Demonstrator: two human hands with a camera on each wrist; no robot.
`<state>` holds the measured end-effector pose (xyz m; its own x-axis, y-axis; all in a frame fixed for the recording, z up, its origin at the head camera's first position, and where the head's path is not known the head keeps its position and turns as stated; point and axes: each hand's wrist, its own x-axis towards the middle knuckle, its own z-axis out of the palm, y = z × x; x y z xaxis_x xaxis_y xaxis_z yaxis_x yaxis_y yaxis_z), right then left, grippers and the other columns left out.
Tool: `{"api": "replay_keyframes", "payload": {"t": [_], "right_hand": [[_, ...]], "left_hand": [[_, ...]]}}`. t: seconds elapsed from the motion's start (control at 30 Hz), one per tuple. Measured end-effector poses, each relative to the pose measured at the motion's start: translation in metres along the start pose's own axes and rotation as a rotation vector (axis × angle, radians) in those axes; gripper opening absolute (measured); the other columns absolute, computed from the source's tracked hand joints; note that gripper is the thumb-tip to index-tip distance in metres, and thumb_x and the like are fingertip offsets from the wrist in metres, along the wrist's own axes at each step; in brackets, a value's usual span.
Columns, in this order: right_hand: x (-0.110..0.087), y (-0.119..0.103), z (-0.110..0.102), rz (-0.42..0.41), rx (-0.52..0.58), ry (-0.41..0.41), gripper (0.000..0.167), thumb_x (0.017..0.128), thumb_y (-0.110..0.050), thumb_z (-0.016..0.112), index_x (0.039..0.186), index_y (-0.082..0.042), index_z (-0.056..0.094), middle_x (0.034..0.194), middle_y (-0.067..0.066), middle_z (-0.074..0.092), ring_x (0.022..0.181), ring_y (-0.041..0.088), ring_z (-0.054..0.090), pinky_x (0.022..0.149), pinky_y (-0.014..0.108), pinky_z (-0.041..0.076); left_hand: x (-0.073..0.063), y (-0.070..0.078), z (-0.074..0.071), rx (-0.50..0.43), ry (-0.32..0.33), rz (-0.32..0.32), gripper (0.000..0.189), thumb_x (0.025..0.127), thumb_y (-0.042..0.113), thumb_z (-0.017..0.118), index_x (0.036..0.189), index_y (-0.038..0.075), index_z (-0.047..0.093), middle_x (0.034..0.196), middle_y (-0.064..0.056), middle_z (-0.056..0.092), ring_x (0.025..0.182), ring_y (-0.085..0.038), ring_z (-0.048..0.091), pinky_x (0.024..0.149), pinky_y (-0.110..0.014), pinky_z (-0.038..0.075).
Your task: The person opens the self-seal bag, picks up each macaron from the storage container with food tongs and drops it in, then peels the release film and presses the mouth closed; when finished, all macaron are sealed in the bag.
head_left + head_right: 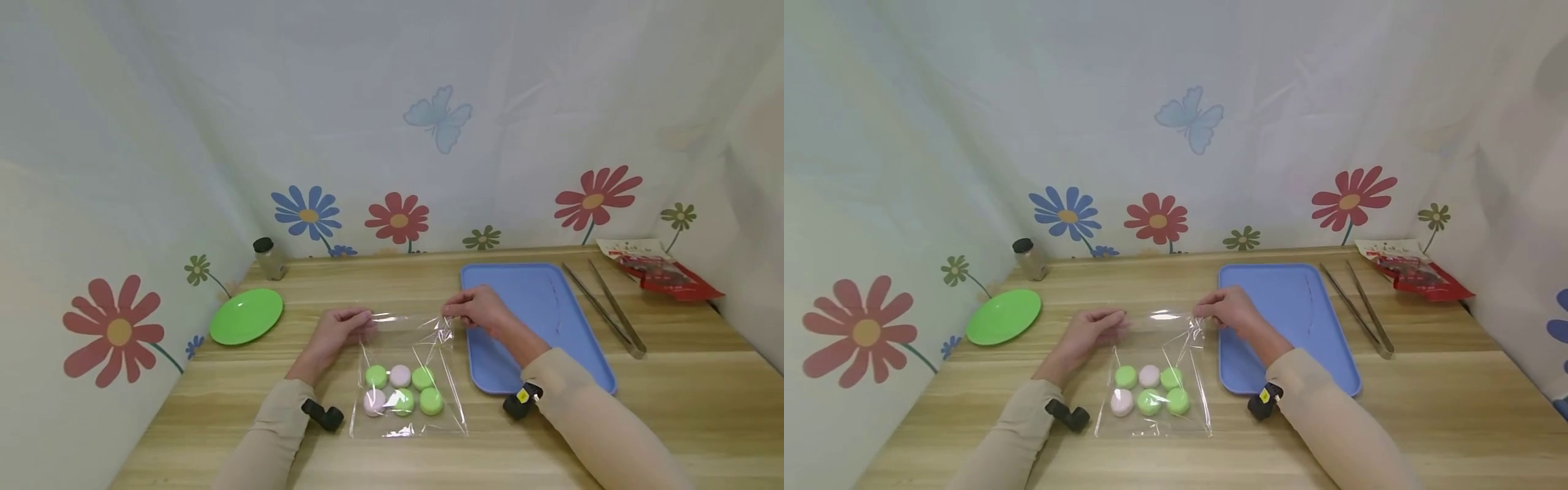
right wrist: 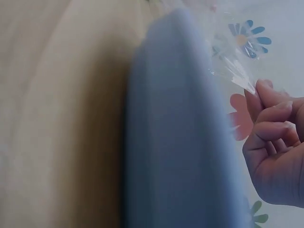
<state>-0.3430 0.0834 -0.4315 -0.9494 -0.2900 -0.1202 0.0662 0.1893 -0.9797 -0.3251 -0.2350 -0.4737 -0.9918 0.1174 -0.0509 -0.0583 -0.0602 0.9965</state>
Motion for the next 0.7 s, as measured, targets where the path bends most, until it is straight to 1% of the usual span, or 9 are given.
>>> {"api": "replay_keyframes", "payload": {"t": [0.1, 0.17, 0.23, 0.3, 0.37, 0.53, 0.63, 0.7], "right_hand": [[0.0013, 0.0002, -0.0034, 0.013, 0.055, -0.019, 0.031, 0.089, -0.005, 0.075, 0.115, 0.011, 0.068, 0.073, 0.001, 0.068, 0.05, 0.009, 0.043, 0.047, 0.022, 0.034], [0.0025, 0.0014, -0.0051, 0.037, 0.096, -0.032, 0.038, 0.09, -0.005, 0.074, 0.123, 0.011, 0.064, 0.077, 0.002, 0.069, 0.052, 0.008, 0.045, 0.048, 0.022, 0.037], [0.0036, 0.0034, -0.0058, 0.063, 0.129, -0.035, 0.041, 0.091, -0.006, 0.073, 0.127, 0.01, 0.062, 0.081, 0.003, 0.071, 0.054, 0.008, 0.048, 0.049, 0.021, 0.04], [0.0047, 0.0053, -0.0056, 0.086, 0.153, -0.032, 0.041, 0.092, -0.007, 0.072, 0.129, 0.008, 0.062, 0.083, 0.003, 0.072, 0.056, 0.008, 0.053, 0.051, 0.02, 0.045], [0.0055, 0.0065, -0.0054, 0.092, 0.174, -0.034, 0.042, 0.093, -0.008, 0.07, 0.13, 0.009, 0.06, 0.084, 0.003, 0.072, 0.06, 0.008, 0.058, 0.054, 0.021, 0.048], [0.0053, 0.0064, -0.0055, 0.077, 0.234, -0.056, 0.043, 0.095, -0.003, 0.067, 0.133, 0.013, 0.055, 0.085, 0.008, 0.073, 0.065, 0.01, 0.065, 0.06, 0.022, 0.054], [0.0045, 0.0058, -0.0057, 0.066, 0.262, -0.064, 0.043, 0.095, -0.001, 0.065, 0.134, 0.015, 0.053, 0.086, 0.01, 0.074, 0.064, 0.01, 0.066, 0.06, 0.022, 0.055], [0.0047, 0.0056, -0.0055, 0.063, 0.281, -0.065, 0.042, 0.095, 0.001, 0.064, 0.133, 0.015, 0.053, 0.086, 0.01, 0.074, 0.064, 0.011, 0.067, 0.06, 0.022, 0.055]], "left_hand": [[0.0004, 0.0028, 0.0015, -0.029, 0.0, 0.041, 0.037, 0.095, 0.005, 0.067, 0.127, -0.012, 0.06, 0.104, -0.018, 0.074, 0.093, -0.022, 0.073, 0.086, -0.036, 0.058], [-0.0003, 0.0046, 0.0019, -0.039, 0.004, 0.045, 0.037, 0.095, 0.005, 0.067, 0.129, -0.009, 0.06, 0.107, -0.017, 0.073, 0.095, -0.022, 0.073, 0.086, -0.036, 0.058], [-0.0015, 0.0061, 0.0021, -0.055, 0.002, 0.044, 0.038, 0.096, 0.006, 0.066, 0.131, -0.006, 0.06, 0.111, -0.019, 0.072, 0.096, -0.023, 0.072, 0.087, -0.037, 0.058], [-0.0021, 0.0066, 0.0019, -0.068, 0.004, 0.038, 0.037, 0.096, 0.008, 0.067, 0.13, -0.005, 0.061, 0.111, -0.02, 0.072, 0.093, -0.022, 0.073, 0.085, -0.037, 0.059], [-0.0021, 0.0068, 0.0018, -0.082, 0.007, 0.034, 0.035, 0.097, 0.01, 0.067, 0.128, -0.005, 0.063, 0.11, -0.02, 0.072, 0.091, -0.021, 0.073, 0.084, -0.037, 0.059], [-0.0017, 0.0063, 0.0004, -0.079, 0.022, 0.031, 0.033, 0.096, 0.007, 0.067, 0.127, -0.003, 0.065, 0.105, -0.017, 0.074, 0.085, -0.019, 0.074, 0.081, -0.035, 0.06], [-0.0018, 0.0061, -0.0009, -0.088, 0.022, 0.034, 0.031, 0.096, 0.004, 0.065, 0.126, -0.005, 0.064, 0.106, -0.018, 0.073, 0.085, -0.021, 0.074, 0.08, -0.036, 0.06], [-0.0016, 0.0057, -0.0021, -0.089, 0.006, 0.047, 0.031, 0.098, 0.003, 0.063, 0.126, -0.009, 0.063, 0.107, -0.019, 0.073, 0.087, -0.023, 0.074, 0.08, -0.037, 0.06]]}}
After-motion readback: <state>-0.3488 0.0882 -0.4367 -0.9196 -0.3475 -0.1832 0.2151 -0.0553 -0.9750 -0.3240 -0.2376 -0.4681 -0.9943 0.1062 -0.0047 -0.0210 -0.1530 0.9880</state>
